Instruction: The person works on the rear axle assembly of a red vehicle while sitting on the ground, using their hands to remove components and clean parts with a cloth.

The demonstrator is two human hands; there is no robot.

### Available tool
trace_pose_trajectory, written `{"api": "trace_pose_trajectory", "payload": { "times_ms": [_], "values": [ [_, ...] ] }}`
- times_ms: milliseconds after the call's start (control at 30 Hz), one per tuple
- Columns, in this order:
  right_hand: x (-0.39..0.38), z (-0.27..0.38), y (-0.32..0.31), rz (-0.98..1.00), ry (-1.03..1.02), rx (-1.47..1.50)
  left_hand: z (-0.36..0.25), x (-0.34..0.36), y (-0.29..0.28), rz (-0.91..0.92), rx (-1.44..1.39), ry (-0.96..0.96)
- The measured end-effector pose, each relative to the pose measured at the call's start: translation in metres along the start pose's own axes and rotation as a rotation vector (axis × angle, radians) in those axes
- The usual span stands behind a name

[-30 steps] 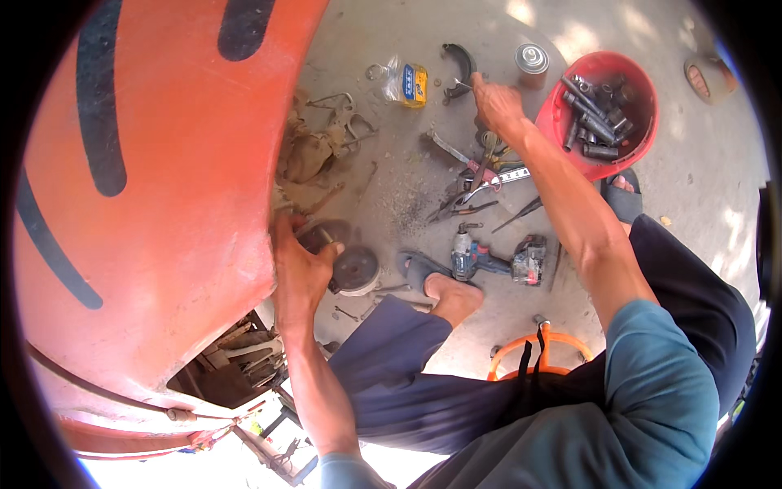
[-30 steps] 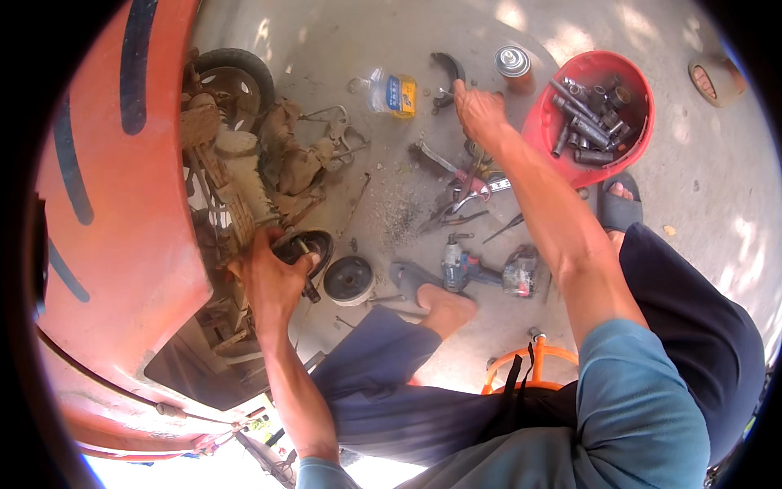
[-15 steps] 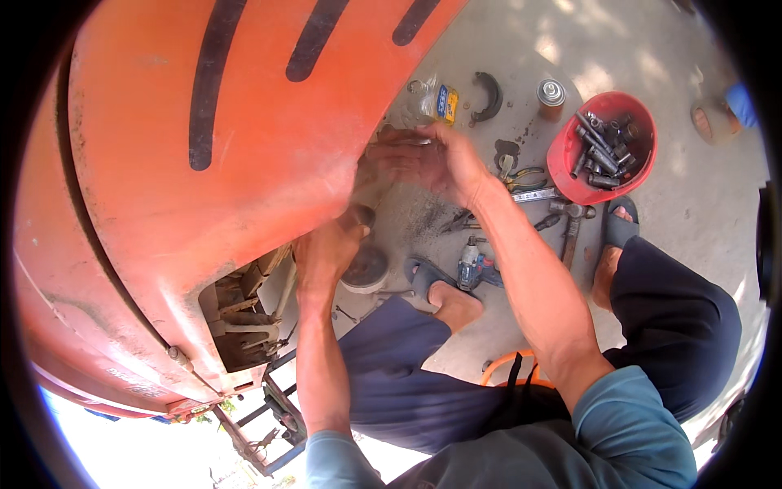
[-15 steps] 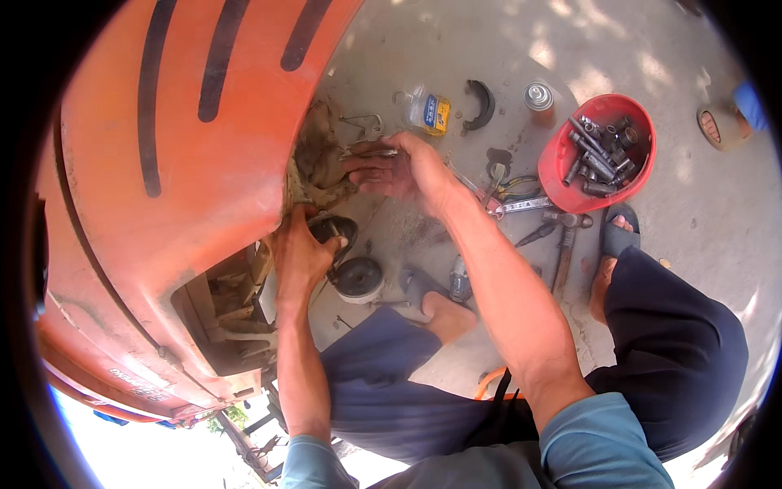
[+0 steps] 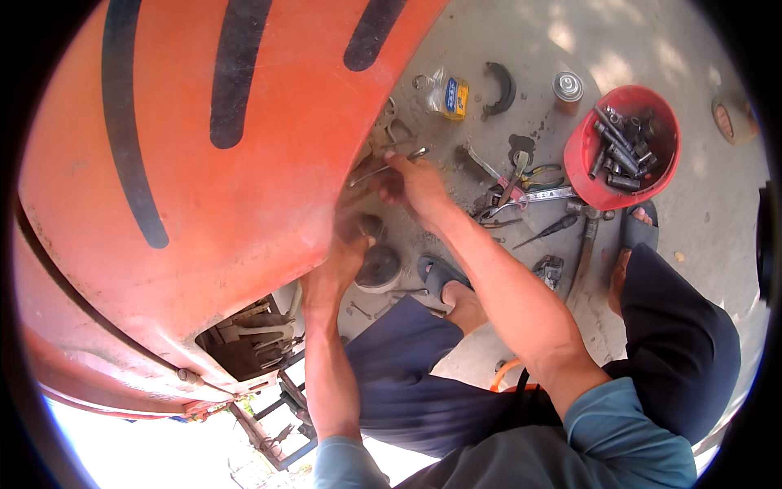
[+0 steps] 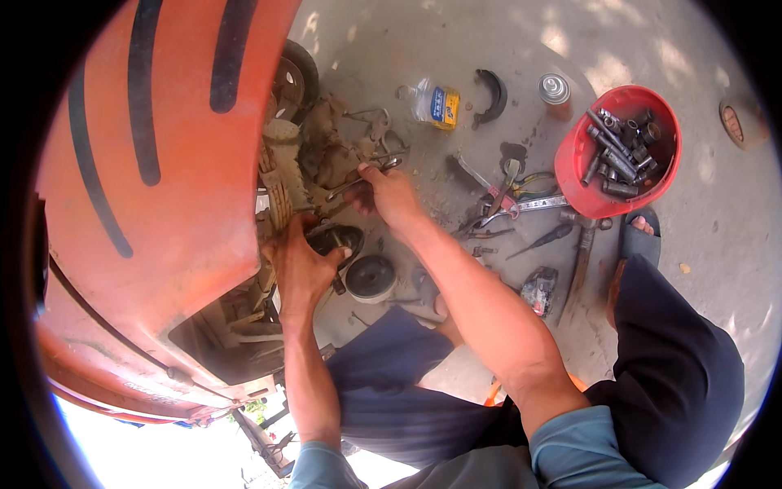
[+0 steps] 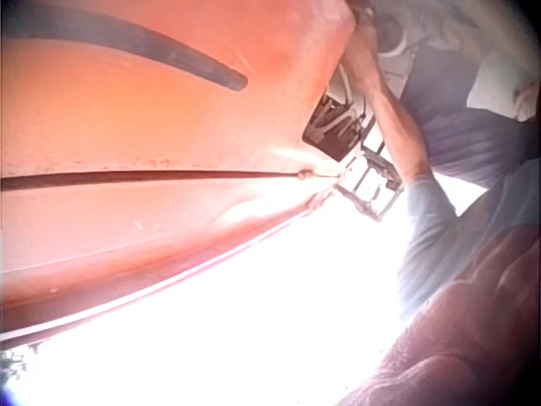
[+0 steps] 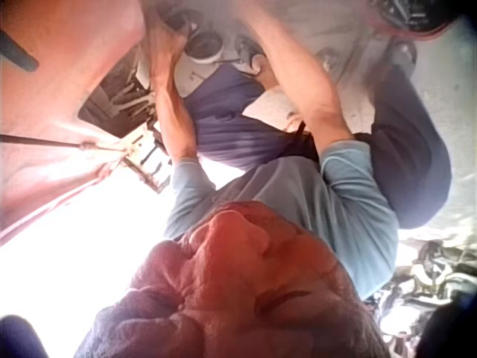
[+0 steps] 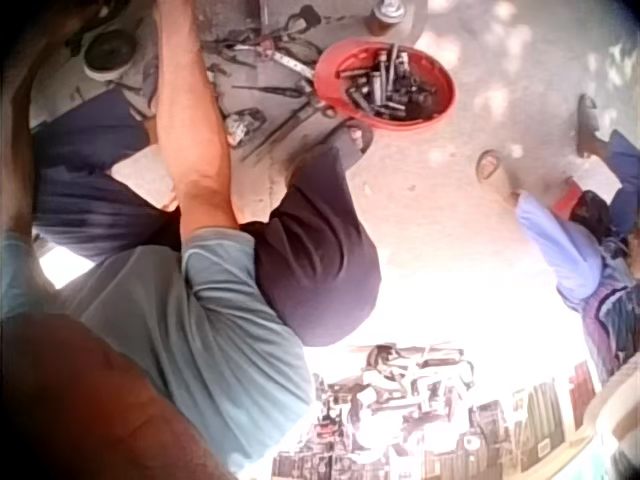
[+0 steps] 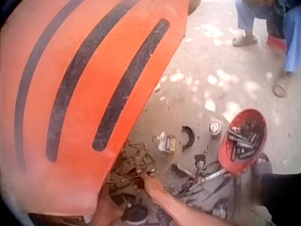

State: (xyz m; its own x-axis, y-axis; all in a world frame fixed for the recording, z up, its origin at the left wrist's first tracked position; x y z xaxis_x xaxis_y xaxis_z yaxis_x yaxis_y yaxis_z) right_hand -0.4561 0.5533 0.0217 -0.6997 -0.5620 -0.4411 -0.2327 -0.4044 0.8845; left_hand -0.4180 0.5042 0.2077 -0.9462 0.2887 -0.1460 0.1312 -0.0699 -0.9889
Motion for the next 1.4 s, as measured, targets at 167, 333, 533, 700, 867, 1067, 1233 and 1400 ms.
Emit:
{"api": "trace_pose_trajectory", "payload": {
  "times_ms": [167, 333, 533, 700, 867, 1067, 1233, 1400],
  "values": [
    [0.012, -0.012, 0.02, 0.024, -0.006, -0.046, 0.004, 0.001, 0.001, -0.022, -0.039, -0.04],
    [0.017, -0.024, 0.014, 0.045, 0.067, 0.038, 0.007, 0.0, 0.007, -0.041, -0.045, -0.045],
    [0.002, -0.012, 0.021, -0.056, 0.05, -0.151, 0.015, -0.003, 0.007, -0.057, -0.049, -0.057],
    [-0.014, 0.01, 0.043, -0.205, -0.299, -0.687, 0.005, 0.002, 0.005, -0.066, -0.072, 0.023],
    [-0.04, 0.023, 0.082, -0.253, -0.546, -1.015, 0.007, 0.0, 0.012, -0.008, 0.134, -0.028],
    [-0.039, 0.018, 0.112, -0.178, -0.708, -1.159, 0.01, -0.001, 0.009, -0.1, 0.046, 0.095],
    [-0.045, 0.03, 0.061, -0.311, -0.616, -0.752, 0.002, 0.003, 0.003, -0.096, -0.066, 0.084],
    [-0.048, 0.026, 0.092, -0.208, -0.76, -0.947, 0.004, 0.004, 0.007, -0.137, -0.017, 0.095]
  ]
}}
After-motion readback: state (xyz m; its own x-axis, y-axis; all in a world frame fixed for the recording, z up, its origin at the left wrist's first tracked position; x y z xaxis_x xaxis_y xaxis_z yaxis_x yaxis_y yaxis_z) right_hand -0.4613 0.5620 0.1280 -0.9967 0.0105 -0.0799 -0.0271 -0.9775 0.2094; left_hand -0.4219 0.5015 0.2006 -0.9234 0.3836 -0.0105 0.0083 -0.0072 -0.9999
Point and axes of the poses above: each hand's wrist, its own x-axis towards the middle knuckle, its own y-axis out of the palm, z = x × y, the point moved 8 cm from there along x, towards the middle knuckle, and after that the axes turned 14 degrees about y, right-handed, at the moved point
